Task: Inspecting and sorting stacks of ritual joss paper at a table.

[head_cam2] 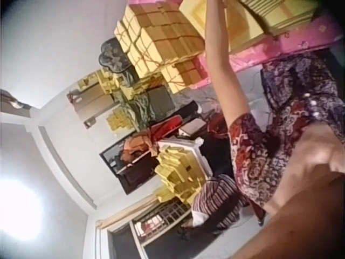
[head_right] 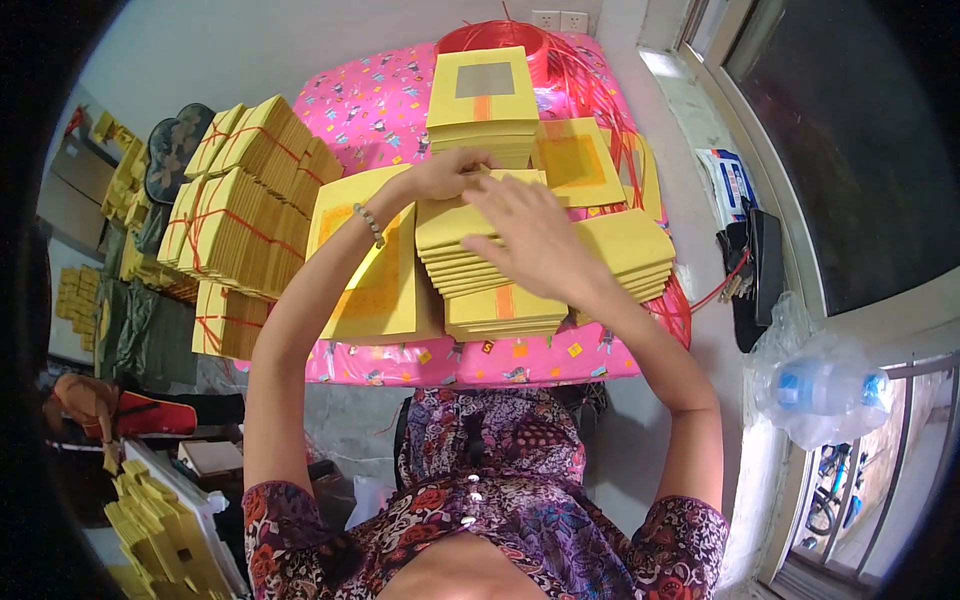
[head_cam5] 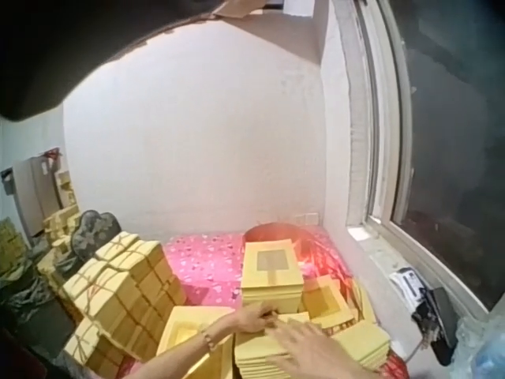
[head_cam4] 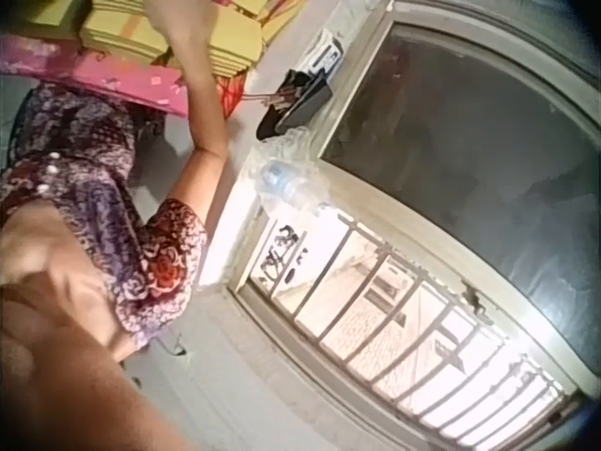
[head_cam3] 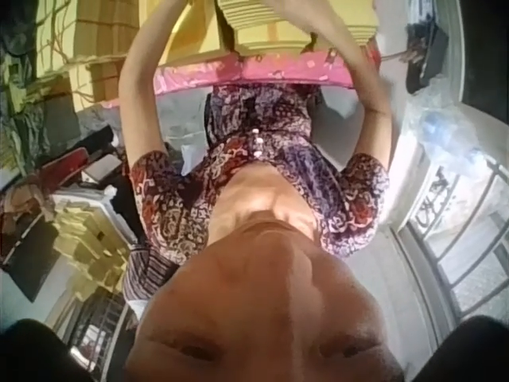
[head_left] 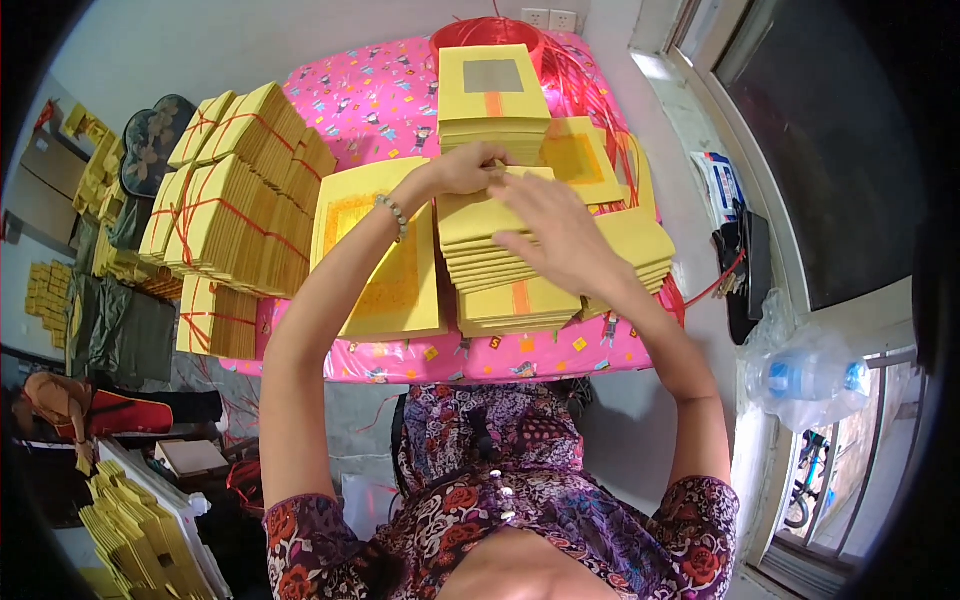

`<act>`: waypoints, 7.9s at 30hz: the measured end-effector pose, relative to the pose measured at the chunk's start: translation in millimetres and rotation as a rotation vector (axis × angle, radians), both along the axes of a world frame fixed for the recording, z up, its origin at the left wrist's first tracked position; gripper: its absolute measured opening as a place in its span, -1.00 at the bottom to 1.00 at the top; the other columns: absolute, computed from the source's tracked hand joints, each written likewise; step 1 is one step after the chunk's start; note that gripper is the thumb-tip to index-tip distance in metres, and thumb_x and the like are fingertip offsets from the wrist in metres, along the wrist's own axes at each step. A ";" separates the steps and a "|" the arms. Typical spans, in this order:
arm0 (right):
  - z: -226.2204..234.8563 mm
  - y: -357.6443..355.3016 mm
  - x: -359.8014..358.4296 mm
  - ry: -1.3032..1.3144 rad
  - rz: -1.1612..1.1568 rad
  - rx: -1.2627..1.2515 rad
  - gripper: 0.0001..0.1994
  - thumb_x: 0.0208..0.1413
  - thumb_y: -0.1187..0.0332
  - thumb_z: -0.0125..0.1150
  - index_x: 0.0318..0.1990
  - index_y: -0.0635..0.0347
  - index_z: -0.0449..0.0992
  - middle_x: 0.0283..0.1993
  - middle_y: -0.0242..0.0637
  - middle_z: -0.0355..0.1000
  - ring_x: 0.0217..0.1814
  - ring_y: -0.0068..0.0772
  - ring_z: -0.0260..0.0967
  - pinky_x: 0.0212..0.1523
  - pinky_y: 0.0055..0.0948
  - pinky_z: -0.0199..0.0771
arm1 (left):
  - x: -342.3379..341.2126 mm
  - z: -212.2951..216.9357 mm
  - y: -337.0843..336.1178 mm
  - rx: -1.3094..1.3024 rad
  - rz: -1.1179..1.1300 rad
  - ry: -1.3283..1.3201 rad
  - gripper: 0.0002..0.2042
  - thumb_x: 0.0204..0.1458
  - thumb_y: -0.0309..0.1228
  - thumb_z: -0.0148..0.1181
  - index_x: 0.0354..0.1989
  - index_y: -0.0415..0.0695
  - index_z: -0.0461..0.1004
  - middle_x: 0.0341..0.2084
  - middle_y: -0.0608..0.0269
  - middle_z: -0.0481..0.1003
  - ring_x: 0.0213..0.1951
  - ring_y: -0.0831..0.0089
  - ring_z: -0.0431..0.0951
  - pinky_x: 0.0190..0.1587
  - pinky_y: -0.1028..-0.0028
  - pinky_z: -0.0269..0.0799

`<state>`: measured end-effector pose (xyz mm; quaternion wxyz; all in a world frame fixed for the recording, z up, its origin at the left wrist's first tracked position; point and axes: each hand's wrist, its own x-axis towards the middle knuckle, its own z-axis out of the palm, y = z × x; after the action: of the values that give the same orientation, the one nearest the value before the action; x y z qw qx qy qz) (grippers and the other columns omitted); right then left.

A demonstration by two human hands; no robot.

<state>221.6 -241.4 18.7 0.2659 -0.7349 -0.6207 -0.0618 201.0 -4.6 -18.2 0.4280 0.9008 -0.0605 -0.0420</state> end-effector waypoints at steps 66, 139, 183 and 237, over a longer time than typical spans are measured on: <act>-0.2 30.9 -93.6 0.202 0.351 -0.103 -0.83 -0.05 0.32 0.31 -0.38 0.20 0.52 -0.36 -0.26 0.39 -0.37 -0.22 0.43 -0.35 -0.28 0.43 | -298.1 0.5 -28.1 0.193 0.563 -0.350 -0.61 -0.15 -0.25 0.39 -0.08 0.00 0.55 0.09 0.23 0.38 0.17 0.19 0.24 0.21 0.22 0.20; 6.7 85.1 -116.2 1.345 0.403 0.078 -0.37 0.27 0.00 -0.02 0.32 0.23 0.05 0.28 -0.15 0.14 0.31 -0.19 0.12 0.26 -0.25 0.17 | -307.7 33.5 -74.5 0.280 1.177 -1.219 -0.68 0.04 -0.61 0.19 -0.01 -0.27 0.35 -0.18 0.12 0.51 -0.19 0.31 0.55 -0.16 0.40 0.46; -33.0 15.5 -141.1 1.234 0.370 0.203 -0.24 0.13 0.51 0.10 0.39 0.40 -0.21 0.41 -0.03 -0.11 0.47 -0.23 -0.16 0.40 -0.35 -0.12 | -238.3 10.9 -112.7 -0.995 0.852 -0.289 -0.78 0.03 -0.55 0.28 -0.15 -0.25 0.45 -0.39 0.30 0.58 -0.34 0.66 0.53 -0.21 0.64 0.43; -40.2 -0.3 -121.9 1.488 0.501 0.194 -0.29 0.15 0.54 -0.06 0.41 0.36 -0.25 0.46 -0.12 -0.13 0.49 -0.34 -0.17 0.42 -0.37 -0.15 | -221.2 10.3 -130.3 -0.580 0.943 -0.289 -0.78 -0.06 -0.46 0.38 -0.27 -0.28 0.52 -0.46 0.30 0.57 -0.36 0.61 0.54 -0.23 0.60 0.48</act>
<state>99.7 -241.6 -21.5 0.6801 -0.3950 -0.4187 0.4540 -20.2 -134.9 -7.8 0.6176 0.6724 0.2811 0.2955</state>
